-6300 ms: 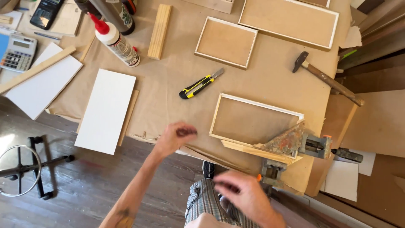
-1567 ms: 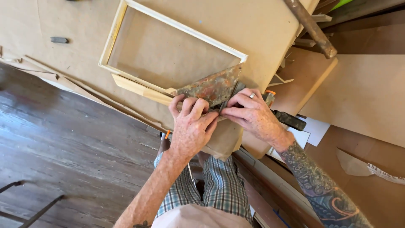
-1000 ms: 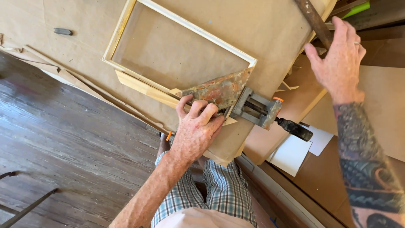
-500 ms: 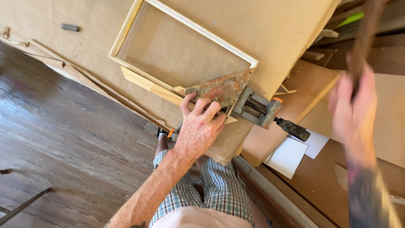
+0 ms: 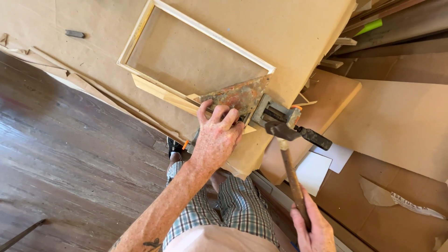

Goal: Assembling small wooden frames using a corner clamp, hammer, and utility knife on a workbench.

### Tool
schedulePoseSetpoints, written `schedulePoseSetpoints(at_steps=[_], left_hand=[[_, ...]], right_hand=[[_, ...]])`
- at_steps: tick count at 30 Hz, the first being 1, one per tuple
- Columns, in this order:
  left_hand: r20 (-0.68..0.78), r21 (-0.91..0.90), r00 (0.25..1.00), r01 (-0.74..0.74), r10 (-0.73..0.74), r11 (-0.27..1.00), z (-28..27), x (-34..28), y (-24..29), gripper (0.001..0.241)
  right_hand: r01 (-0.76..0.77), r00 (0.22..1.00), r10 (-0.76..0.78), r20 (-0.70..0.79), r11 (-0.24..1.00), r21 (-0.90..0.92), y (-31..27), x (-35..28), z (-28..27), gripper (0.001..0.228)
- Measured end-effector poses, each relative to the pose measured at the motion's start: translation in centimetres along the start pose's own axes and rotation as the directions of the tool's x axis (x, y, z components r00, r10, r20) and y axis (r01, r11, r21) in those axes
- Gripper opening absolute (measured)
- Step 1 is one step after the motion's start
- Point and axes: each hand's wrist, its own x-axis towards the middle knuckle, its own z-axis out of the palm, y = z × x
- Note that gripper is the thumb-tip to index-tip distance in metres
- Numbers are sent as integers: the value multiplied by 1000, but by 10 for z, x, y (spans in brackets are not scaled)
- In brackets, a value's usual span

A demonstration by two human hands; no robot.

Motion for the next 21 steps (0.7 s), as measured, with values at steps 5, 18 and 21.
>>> schedulePoseSetpoints(at_steps=[5, 18, 21], left_hand=[[17, 1, 1000, 0, -1, 1000, 3, -1, -1, 12], [15, 15, 1000, -1, 1, 1000, 4, -2, -1, 13], [4, 13, 1000, 1, -1, 1000, 4, -2, -2, 14]], right_hand=[[86, 995, -87, 40, 996, 31, 3, -1, 13, 61], [133, 985, -136, 105, 991, 33, -4, -3, 18, 60], [121, 984, -124, 127, 992, 30, -4, -3, 21, 61]])
